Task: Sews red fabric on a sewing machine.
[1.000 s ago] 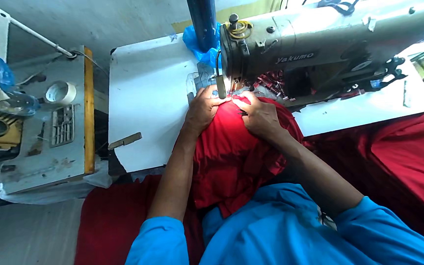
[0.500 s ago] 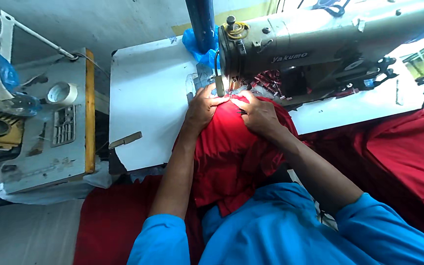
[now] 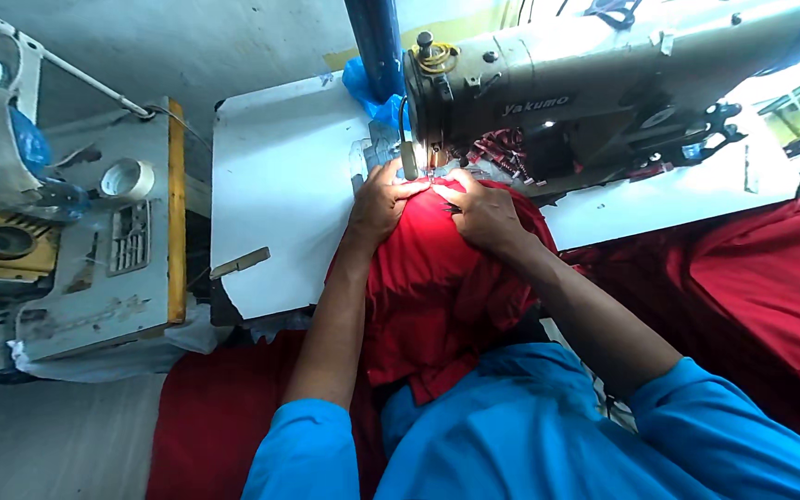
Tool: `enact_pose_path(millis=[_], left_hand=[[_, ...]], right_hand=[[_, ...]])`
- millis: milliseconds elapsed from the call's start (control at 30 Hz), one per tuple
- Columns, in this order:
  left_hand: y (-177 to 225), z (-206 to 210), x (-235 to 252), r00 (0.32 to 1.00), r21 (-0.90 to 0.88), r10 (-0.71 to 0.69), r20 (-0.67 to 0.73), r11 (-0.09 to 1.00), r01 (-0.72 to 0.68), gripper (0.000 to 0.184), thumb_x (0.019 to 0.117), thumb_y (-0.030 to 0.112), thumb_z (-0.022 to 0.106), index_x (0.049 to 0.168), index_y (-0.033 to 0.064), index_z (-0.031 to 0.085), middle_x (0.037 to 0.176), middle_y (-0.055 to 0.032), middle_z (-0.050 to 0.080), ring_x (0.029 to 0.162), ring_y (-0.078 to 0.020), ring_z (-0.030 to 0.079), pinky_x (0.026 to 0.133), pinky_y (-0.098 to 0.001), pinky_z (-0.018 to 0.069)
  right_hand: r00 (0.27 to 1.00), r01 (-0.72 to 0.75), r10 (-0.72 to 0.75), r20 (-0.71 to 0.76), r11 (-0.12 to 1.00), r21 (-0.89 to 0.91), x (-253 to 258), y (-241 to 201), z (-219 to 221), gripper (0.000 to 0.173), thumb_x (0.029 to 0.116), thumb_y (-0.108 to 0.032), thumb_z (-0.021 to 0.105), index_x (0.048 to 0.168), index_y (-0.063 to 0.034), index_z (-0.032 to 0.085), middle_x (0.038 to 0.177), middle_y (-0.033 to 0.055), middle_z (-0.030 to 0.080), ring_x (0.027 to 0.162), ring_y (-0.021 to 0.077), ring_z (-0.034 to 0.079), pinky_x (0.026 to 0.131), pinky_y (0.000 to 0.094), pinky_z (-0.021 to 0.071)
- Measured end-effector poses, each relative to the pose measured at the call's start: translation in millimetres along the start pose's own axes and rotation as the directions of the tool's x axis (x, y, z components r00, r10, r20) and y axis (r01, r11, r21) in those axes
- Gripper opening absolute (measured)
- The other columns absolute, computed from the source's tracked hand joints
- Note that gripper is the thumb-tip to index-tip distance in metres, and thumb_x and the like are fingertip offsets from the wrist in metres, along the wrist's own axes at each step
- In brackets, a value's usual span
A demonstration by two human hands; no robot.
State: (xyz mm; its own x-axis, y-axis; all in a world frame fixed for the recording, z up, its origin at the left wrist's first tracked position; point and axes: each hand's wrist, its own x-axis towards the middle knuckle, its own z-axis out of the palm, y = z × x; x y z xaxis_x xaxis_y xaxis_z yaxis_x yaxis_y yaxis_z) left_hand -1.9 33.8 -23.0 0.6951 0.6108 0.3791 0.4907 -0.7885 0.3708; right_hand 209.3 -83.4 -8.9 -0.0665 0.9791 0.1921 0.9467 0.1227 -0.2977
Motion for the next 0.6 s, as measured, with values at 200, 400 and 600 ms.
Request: enact_pose_path(millis=[200, 400, 600], left_hand=[[-3.3, -1.1, 3.4, 1.0, -0.001, 0.014, -0.01, 1.0, -0.014, 0.04, 0.1015, 0.014, 0.051, 0.121, 0.0375, 0.076, 0.145, -0.0008, 0.058, 0.123, -0.0211, 0.058, 0.101, -0.04, 0.0498], [-3.9, -4.0, 5.3, 1.0, -0.024, 0.008, -0.005, 1.0, -0.008, 0.039, 0.1008, 0.012, 0.051, 0.119, 0.0349, 0.077, 0.144, -0.0007, 0.059, 0.125, -0.0209, 0.057, 0.103, -0.039, 0.0476], [-9.1, -3.4, 8.0, 1.0, -0.013, 0.006, 0.007, 1.0, -0.006, 0.035, 0.1008, 0.013, 0.052, 0.115, 0.0313, 0.079, 0.143, -0.0038, 0.06, 0.123, -0.0226, 0.058, 0.1, -0.0415, 0.049]], right_hand=[[0.997, 0.05, -0.044, -0.059, 0.993, 0.107, 1.8, 14.2, 0.8, 0.038, 0.0942, -0.016, 0.06, 0.13, -0.0234, 0.072, 0.144, 0.0001, 0.06, 0.094, 0.0232, 0.071, 0.071, 0.0497, 0.0594], [0.997, 0.058, -0.049, -0.068, 0.99, 0.132, 3.3, 15.4, -0.4, 0.037, 0.0953, -0.016, 0.058, 0.128, -0.0232, 0.073, 0.143, -0.0001, 0.061, 0.099, 0.023, 0.071, 0.075, 0.0496, 0.0592], [0.996, 0.069, -0.064, -0.055, 0.991, 0.111, 4.8, 17.9, 1.1, 0.039, 0.0938, -0.014, 0.059, 0.13, -0.0233, 0.072, 0.143, 0.0004, 0.061, 0.096, 0.0239, 0.071, 0.073, 0.0495, 0.0592]])
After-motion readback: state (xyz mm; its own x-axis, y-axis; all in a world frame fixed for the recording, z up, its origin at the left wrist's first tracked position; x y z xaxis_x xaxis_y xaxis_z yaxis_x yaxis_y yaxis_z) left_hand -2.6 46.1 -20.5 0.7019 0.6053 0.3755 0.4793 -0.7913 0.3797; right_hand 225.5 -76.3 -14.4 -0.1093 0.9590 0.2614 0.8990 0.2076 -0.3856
